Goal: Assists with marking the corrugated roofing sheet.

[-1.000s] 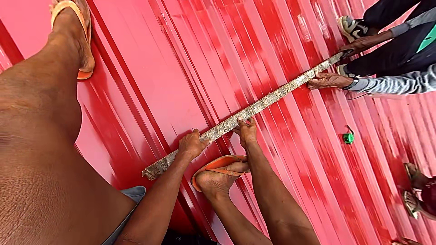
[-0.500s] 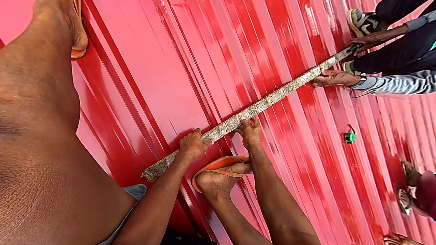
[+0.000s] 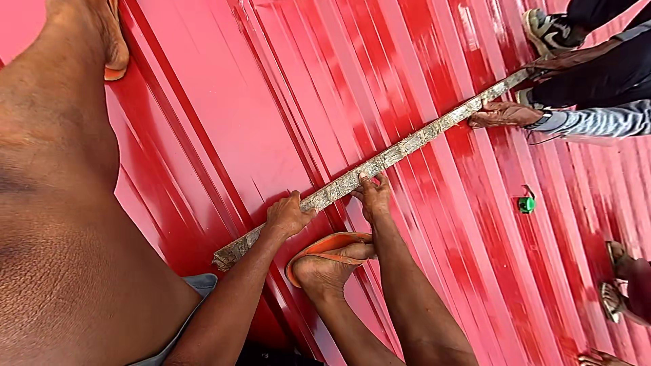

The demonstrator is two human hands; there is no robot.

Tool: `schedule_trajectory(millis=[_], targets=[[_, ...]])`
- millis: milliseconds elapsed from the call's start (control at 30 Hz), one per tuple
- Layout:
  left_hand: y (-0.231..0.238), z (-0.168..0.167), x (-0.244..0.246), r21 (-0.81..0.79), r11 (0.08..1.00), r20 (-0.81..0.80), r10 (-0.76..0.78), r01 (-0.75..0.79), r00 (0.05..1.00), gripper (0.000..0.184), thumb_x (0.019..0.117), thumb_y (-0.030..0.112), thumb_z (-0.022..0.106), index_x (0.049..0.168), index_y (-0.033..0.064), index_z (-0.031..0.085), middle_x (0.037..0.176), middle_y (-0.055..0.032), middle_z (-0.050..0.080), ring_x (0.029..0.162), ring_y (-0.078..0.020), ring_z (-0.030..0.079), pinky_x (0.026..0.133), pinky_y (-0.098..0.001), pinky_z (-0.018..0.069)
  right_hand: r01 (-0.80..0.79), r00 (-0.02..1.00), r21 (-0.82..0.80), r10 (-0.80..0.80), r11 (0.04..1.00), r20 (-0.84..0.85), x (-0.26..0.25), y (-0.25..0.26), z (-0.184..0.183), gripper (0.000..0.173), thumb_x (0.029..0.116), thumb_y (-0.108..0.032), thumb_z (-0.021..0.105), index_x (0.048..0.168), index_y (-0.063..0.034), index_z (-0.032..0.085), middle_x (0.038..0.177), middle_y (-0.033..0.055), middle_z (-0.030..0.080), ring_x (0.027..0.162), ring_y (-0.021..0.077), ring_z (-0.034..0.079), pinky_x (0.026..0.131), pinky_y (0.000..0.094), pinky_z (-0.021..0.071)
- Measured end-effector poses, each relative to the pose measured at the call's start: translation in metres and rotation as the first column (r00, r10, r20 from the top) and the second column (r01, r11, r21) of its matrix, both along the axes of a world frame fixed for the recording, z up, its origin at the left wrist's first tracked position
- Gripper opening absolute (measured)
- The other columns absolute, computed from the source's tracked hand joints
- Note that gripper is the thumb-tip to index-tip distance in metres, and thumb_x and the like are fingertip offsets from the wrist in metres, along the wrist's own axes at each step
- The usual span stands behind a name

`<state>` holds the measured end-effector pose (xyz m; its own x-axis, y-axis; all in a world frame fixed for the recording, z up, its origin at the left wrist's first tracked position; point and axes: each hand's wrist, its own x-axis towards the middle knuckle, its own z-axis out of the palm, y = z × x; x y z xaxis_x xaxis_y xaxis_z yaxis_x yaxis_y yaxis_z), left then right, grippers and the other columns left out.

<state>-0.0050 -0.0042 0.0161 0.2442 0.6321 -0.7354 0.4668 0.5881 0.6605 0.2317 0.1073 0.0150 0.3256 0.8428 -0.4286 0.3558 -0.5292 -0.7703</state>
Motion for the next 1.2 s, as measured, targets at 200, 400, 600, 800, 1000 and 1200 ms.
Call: schedule_trajectory(millis=[200, 400, 600, 800, 1000, 1200], targets=[[0.0018, -0.0005, -0.0017, -0.001, 1.000, -0.018, -0.018, 0.018, 1.000, 0.061, 0.0982, 0.059, 0.057, 0.130, 0.0075, 0.059, 0.117, -0.0176, 0.069, 0.115, -0.0348, 0.065, 0.097, -0.0591, 0.0493, 0.007, 1.000, 0.005, -0.007, 1.000, -0.009, -0.0007, 0.0009, -0.0011, 0.052, 0.1042, -0.014, 0.061, 0.147, -0.0050, 0.032, 0.098, 0.0193, 0.067, 0.067, 0.0228, 0.071, 0.065, 0.0367, 0.0632], [0.0024, -0.0022, -0.0019, 0.005, 1.000, -0.018, -0.025, 0.026, 1.000, 0.060, 0.0981, 0.060, 0.057, 0.129, 0.0078, 0.060, 0.116, -0.0175, 0.069, 0.114, -0.0347, 0.066, 0.095, -0.0597, 0.0494, 0.014, 1.000, -0.003, -0.014, 1.000, -0.005, -0.0012, 0.0011, -0.0006, 0.054, 0.1038, -0.014, 0.062, 0.147, -0.0055, 0.031, 0.099, 0.0198, 0.067, 0.067, 0.0232, 0.071, 0.064, 0.0368, 0.0630], [0.0022, -0.0037, -0.0010, 0.029, 0.999, -0.027, -0.043, 0.044, 0.999, 0.059, 0.0988, 0.060, 0.055, 0.129, 0.0097, 0.060, 0.116, -0.0166, 0.070, 0.113, -0.0347, 0.066, 0.095, -0.0597, 0.0493, 0.038, 0.999, -0.006, -0.038, 0.999, -0.009, -0.0009, 0.0021, -0.0009, 0.056, 0.1032, -0.014, 0.063, 0.148, -0.0063, 0.030, 0.097, 0.0192, 0.066, 0.065, 0.0225, 0.070, 0.063, 0.0364, 0.0628], [-0.0045, -0.0059, -0.0011, 0.075, 0.985, -0.108, -0.145, 0.153, 0.984, 0.076, 0.0876, 0.066, 0.068, 0.141, 0.0135, 0.052, 0.120, -0.0172, 0.069, 0.115, -0.0367, 0.066, 0.095, -0.0607, 0.0508, 0.048, 0.999, -0.009, -0.048, 0.999, -0.017, -0.0095, -0.0010, -0.0029, 0.055, 0.1040, -0.014, 0.062, 0.148, -0.0064, 0.028, 0.097, 0.0201, 0.066, 0.065, 0.0240, 0.070, 0.063, 0.0384, 0.0628], [0.0023, 0.0009, 0.0073, 0.075, 0.972, -0.200, -0.205, 0.223, 0.958, 0.066, 0.0940, 0.051, 0.067, 0.144, 0.0118, 0.048, 0.122, -0.0202, 0.068, 0.117, -0.0399, 0.065, 0.096, -0.0610, 0.0501, 0.045, 0.999, -0.019, -0.046, 0.999, -0.023, -0.0021, 0.0032, -0.0008, 0.059, 0.1031, -0.015, 0.064, 0.149, -0.0049, 0.028, 0.099, 0.0223, 0.067, 0.068, 0.0256, 0.071, 0.065, 0.0392, 0.0630], [0.0009, 0.0003, 0.0072, 0.090, 0.966, -0.219, -0.217, 0.241, 0.951, 0.065, 0.0952, 0.051, 0.065, 0.143, 0.0105, 0.048, 0.122, -0.0204, 0.068, 0.117, -0.0406, 0.065, 0.097, -0.0608, 0.0500, 0.053, 0.998, -0.039, -0.054, 0.998, -0.024, -0.0018, 0.0041, -0.0023, 0.061, 0.1027, -0.015, 0.065, 0.151, -0.0050, 0.029, 0.102, 0.0244, 0.067, 0.070, 0.0273, 0.072, 0.065, 0.0393, 0.0629]])
